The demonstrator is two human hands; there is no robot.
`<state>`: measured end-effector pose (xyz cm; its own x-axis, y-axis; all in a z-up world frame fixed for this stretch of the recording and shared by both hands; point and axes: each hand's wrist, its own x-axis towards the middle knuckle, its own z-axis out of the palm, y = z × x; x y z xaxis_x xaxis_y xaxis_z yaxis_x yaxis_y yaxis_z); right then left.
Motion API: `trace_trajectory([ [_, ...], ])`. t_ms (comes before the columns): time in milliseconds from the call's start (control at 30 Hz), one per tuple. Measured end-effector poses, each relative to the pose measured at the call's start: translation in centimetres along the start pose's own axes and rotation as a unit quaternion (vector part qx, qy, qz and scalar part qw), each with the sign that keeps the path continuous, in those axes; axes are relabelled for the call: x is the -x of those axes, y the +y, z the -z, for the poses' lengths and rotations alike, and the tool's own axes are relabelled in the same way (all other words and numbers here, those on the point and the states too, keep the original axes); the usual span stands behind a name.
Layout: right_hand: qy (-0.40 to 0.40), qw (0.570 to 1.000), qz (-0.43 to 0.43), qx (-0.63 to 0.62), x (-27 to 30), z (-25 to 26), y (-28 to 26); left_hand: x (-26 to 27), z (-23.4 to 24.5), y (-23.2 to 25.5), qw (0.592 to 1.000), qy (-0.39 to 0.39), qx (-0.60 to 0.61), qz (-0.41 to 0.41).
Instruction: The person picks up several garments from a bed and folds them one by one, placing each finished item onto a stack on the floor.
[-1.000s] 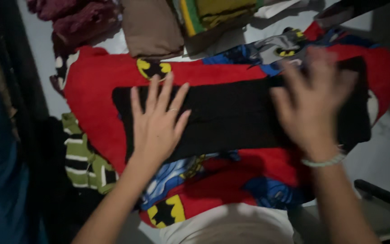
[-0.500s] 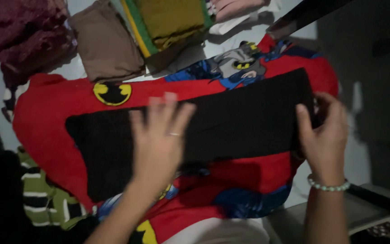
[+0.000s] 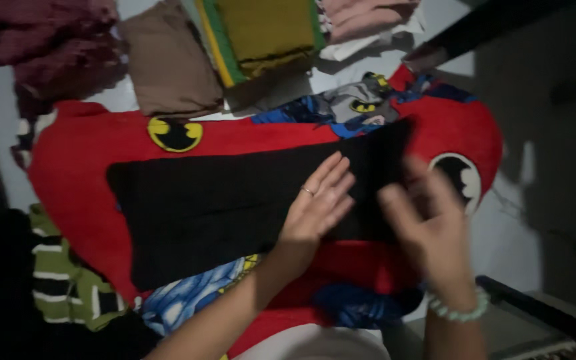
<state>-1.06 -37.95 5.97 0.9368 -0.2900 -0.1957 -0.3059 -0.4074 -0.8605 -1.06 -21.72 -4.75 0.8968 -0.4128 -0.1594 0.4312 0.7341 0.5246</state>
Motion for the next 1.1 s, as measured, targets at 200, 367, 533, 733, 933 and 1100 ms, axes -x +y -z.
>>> trace_trajectory([
  [200, -0.298, 0.93, 0.088, 0.196, 1.1, -4.0, -1.9, 1.6, 5.5, -3.0, 0.99, 0.094, -0.082, 0.063],
  [367, -0.15, 0.866, 0.347, 0.328, -0.5, -4.1, -2.1, 0.2, 6.1, 1.4, 0.96, 0.146, 0.141, 0.191],
  [533, -0.183, 0.799, 0.356, 0.449, -2.1, -7.8, 1.4, 0.5, 7.5, 3.0, 0.965, 0.17, 0.069, 0.187],
  [733, -0.172, 0.778, 0.353, 0.49, -1.8, -9.0, 3.2, 0.4, 10.8, 0.3, 0.942, 0.258, -0.083, 0.199],
  [933, -0.167, 0.782, 0.353, 0.486, -1.9, -9.1, 2.8, 0.8, 8.1, 3.0, 0.931, 0.206, -0.277, 0.118],
  [1100, -0.117, 0.9, 0.286, 0.307, -1.6, -6.5, 1.2, 2.5, 5.2, 7.5, 0.842, 0.218, -0.468, 0.159],
])
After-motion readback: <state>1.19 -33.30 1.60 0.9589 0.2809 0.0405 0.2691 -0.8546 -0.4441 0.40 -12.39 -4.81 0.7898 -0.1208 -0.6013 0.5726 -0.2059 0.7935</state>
